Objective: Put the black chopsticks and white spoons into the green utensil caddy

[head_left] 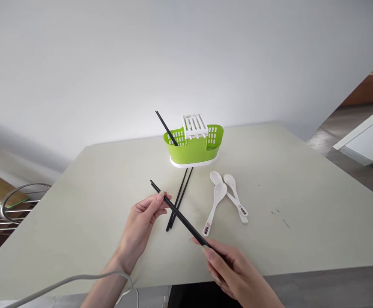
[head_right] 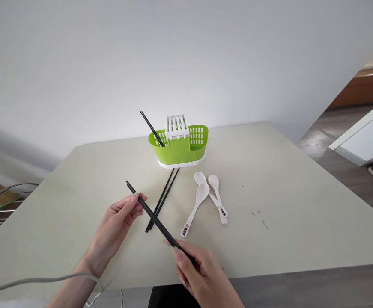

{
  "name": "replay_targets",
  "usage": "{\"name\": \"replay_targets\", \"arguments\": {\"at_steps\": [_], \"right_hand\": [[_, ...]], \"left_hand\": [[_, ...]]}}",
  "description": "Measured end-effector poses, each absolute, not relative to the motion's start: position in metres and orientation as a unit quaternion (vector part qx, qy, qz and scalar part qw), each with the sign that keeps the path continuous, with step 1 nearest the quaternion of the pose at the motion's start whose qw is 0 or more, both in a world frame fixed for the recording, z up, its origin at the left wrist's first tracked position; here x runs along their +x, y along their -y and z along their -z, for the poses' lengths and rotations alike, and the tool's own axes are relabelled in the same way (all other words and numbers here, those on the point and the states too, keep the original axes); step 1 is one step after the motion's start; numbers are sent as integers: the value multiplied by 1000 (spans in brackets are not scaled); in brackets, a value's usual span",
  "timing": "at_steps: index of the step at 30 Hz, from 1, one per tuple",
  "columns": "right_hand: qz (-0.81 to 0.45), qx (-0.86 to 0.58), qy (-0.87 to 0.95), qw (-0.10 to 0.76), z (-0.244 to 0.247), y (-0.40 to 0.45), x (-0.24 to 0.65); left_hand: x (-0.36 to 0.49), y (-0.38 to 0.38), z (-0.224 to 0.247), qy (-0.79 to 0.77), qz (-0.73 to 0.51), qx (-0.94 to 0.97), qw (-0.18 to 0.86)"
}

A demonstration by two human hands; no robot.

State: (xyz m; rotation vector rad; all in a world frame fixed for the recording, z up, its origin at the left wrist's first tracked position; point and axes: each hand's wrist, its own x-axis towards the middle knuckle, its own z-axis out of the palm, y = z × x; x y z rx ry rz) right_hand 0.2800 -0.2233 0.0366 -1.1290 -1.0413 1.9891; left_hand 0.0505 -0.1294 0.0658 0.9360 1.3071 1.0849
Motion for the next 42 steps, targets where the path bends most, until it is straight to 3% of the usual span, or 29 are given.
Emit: {"name": "replay_targets", "arguments": {"at_steps": [22,33,42], "right_hand": [[-777,-423,342,318,-28,231,289],[-724,-416,420,355,-18,226,301],[-611,-536,394,429,0,219,360]], "left_hand": [[49,130,-76,-569,-447,419,548],[46,116,-103,-567,-542,410,466],[19,69,-145,-532,-653,405,357]]}}
